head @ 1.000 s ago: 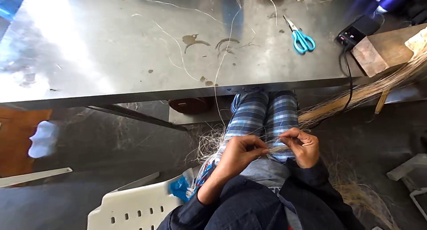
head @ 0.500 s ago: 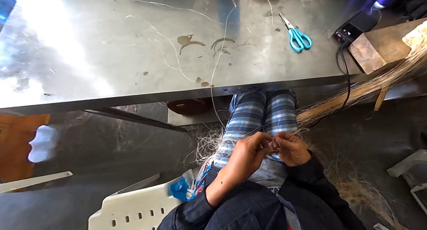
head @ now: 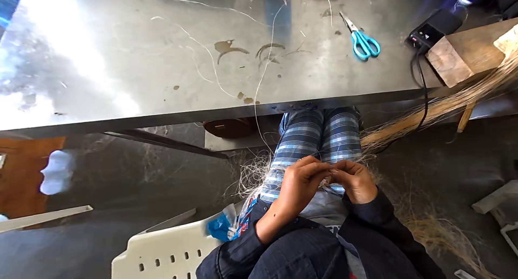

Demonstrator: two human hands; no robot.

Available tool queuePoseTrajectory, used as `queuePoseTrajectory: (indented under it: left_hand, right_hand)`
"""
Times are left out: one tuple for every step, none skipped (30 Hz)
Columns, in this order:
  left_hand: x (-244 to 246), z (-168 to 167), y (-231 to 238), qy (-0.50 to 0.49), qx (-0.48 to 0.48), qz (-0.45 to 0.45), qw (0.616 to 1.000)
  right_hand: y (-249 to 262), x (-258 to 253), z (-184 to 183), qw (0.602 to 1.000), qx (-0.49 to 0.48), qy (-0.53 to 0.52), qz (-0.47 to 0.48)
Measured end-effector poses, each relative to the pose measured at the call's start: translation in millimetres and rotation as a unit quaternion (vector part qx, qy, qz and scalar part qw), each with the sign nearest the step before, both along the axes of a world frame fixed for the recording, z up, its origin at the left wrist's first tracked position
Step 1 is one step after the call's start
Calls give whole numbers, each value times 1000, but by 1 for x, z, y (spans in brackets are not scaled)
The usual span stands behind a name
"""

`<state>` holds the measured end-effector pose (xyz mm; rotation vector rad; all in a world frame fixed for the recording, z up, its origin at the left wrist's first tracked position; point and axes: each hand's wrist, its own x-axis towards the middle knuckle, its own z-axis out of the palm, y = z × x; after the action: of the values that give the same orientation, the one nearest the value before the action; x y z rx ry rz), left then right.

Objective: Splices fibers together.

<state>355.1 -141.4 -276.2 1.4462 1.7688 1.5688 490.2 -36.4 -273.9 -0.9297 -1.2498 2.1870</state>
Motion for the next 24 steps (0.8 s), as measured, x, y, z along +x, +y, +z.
queuePoseTrajectory:
  left_hand:
    - [0,-1,0,-7,1,2,1000]
    - [1,-2,1,-15,4,3,1000]
    - [2,-4,1,-23,9,4,1000]
    - [2,-5,1,-33,12,6,999]
    - [3,-7,2,-45,14,9,999]
    - [4,-9,2,-59,16,13,998]
    - [5,-12,3,-74,20,16,997]
    - [6,-13,3,-89,22,18,996]
    - [6,-14,4,-103,22,18,994]
    - [7,-15,4,-118,20,16,993]
    - [7,-16,5,-132,16,14,991]
    - [7,-16,6,-144,8,15,989]
    - [7,-16,6,-157,-4,20,987]
    - [7,-14,7,-170,-19,27,985]
    - [6,-13,7,-184,-35,34,982]
    - [6,-12,8,-198,-51,41,978]
    - [5,-10,7,-210,-66,46,974]
    - [4,-8,7,-218,-79,50,971]
    - [4,-7,7,-222,-89,52,969]
    - [4,-5,8,-225,-98,53,968]
    - [4,-4,8,-227,-105,52,967]
    - [5,-3,7,-226,-113,49,966]
    - [6,-2,7,-224,-116,44,967]
    - [7,-2,8,-221,-116,40,968]
  right_hand:
    - [0,0,0,1000,8,-2,-1]
    - [1,0,0,1000,15,-5,0]
    - [1,0,0,1000,20,-8,-1]
    - [1,0,1,1000,24,-11,-1]
    - [2,0,1,1000,25,-14,-3]
    - [3,0,2,1000,24,-15,-4]
    - [3,0,2,1000,24,-16,-4]
    - [4,0,1,1000,25,-14,-3]
    - [4,1,0,1000,26,-13,-2]
    - [5,1,-1,1000,25,-11,-2]
    - [6,2,-1,1000,24,-10,0]
    - [7,3,-1,1000,26,-15,5]
    - [8,4,-1,999,34,-24,9]
    - [11,5,-2,997,60,-41,11]
    - [14,7,-3,992,111,-67,10]
    - [17,9,-7,977,190,-96,1]
    - [21,11,-12,953,276,-120,-18]
    - [25,13,-17,927,349,-132,-41]
    - [28,14,-20,908,393,-130,-60]
    - [31,15,-20,903,409,-115,-68]
    - [31,15,-19,908,403,-92,-64]
    - [30,15,-16,920,383,-67,-51]
    - [27,13,-14,931,361,-48,-32]
    - [24,12,-12,938,345,-34,-15]
